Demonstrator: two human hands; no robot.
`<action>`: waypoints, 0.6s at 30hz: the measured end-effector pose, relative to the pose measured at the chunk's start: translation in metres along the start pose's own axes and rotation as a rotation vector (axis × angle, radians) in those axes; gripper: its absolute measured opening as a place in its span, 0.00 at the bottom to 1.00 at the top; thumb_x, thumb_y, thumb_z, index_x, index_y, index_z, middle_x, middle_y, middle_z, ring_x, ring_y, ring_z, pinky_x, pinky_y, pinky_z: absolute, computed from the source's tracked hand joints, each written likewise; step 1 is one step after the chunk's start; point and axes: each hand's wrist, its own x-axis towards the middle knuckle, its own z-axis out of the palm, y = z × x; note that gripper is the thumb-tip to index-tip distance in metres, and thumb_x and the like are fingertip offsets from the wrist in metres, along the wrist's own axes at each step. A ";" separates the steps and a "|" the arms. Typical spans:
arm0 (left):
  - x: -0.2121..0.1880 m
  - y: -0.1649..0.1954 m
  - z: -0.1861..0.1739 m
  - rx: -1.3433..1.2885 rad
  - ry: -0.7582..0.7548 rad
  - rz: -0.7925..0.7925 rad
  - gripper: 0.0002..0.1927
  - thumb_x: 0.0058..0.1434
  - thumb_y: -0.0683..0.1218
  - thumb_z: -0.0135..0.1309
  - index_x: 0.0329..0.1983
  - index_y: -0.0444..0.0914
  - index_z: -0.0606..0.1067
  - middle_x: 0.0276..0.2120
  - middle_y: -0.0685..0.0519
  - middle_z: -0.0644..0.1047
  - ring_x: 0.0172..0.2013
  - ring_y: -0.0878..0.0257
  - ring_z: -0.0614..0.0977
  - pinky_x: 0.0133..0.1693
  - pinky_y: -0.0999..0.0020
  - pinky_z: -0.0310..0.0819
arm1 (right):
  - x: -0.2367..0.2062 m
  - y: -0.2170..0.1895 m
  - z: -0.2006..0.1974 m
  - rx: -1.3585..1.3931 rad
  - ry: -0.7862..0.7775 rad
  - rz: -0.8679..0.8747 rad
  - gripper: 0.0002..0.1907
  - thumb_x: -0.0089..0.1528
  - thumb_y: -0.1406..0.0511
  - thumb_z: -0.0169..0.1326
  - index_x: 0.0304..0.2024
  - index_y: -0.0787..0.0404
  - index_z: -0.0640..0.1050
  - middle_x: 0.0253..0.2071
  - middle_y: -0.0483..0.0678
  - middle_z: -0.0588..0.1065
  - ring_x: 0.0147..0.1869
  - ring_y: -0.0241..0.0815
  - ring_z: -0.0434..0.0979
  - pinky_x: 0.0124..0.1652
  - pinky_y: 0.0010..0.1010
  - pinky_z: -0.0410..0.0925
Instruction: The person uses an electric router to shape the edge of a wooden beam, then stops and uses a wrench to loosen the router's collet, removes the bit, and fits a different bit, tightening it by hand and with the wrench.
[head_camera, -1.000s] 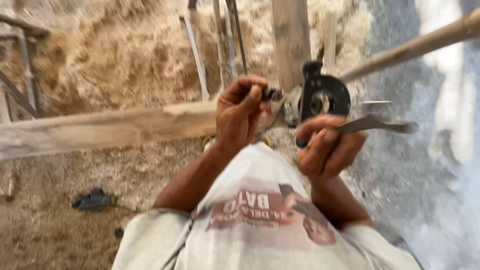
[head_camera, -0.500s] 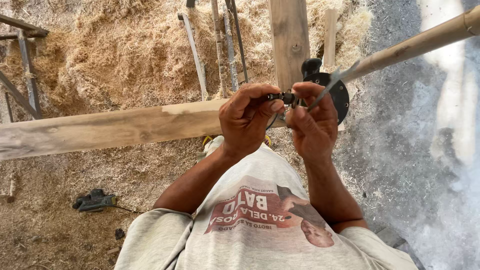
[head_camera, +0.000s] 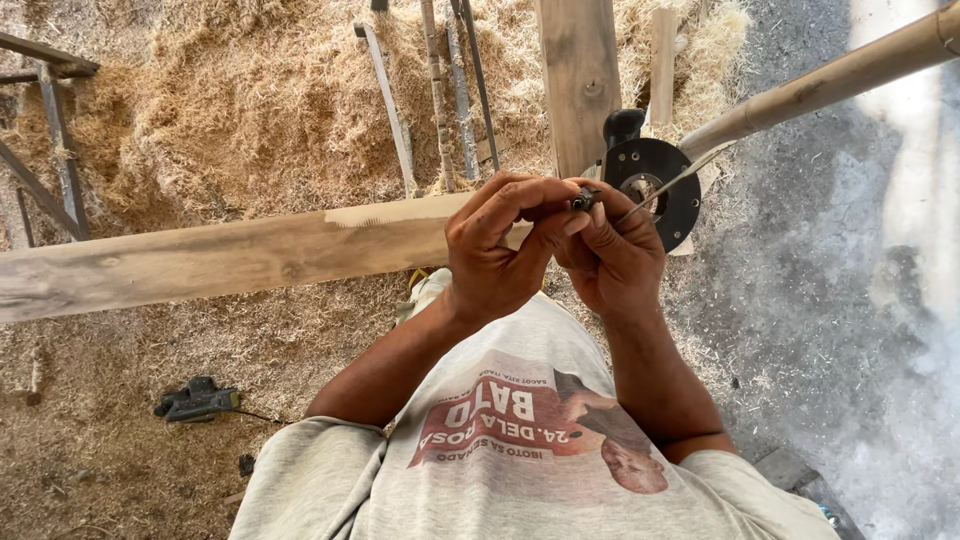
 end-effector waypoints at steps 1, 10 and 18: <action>0.001 0.001 0.000 0.017 -0.001 0.010 0.12 0.66 0.36 0.64 0.52 0.34 0.78 0.44 0.50 0.80 0.42 0.66 0.85 0.43 0.75 0.84 | 0.000 0.000 0.000 0.000 -0.003 0.005 0.17 0.78 0.68 0.46 0.66 0.70 0.72 0.35 0.46 0.75 0.27 0.28 0.61 0.35 0.22 0.59; 0.002 0.010 -0.001 0.127 0.015 0.116 0.12 0.66 0.38 0.67 0.51 0.37 0.78 0.45 0.51 0.81 0.42 0.64 0.86 0.42 0.73 0.82 | 0.003 -0.002 -0.002 0.027 -0.024 0.022 0.18 0.75 0.69 0.48 0.65 0.72 0.72 0.47 0.54 0.78 0.33 0.28 0.70 0.32 0.16 0.63; 0.004 0.009 -0.003 0.153 -0.024 0.192 0.13 0.67 0.43 0.64 0.53 0.38 0.77 0.45 0.50 0.80 0.45 0.61 0.85 0.41 0.72 0.84 | 0.011 -0.004 0.010 -0.109 -0.063 -0.056 0.18 0.73 0.69 0.52 0.62 0.74 0.72 0.50 0.55 0.77 0.40 0.34 0.75 0.37 0.20 0.66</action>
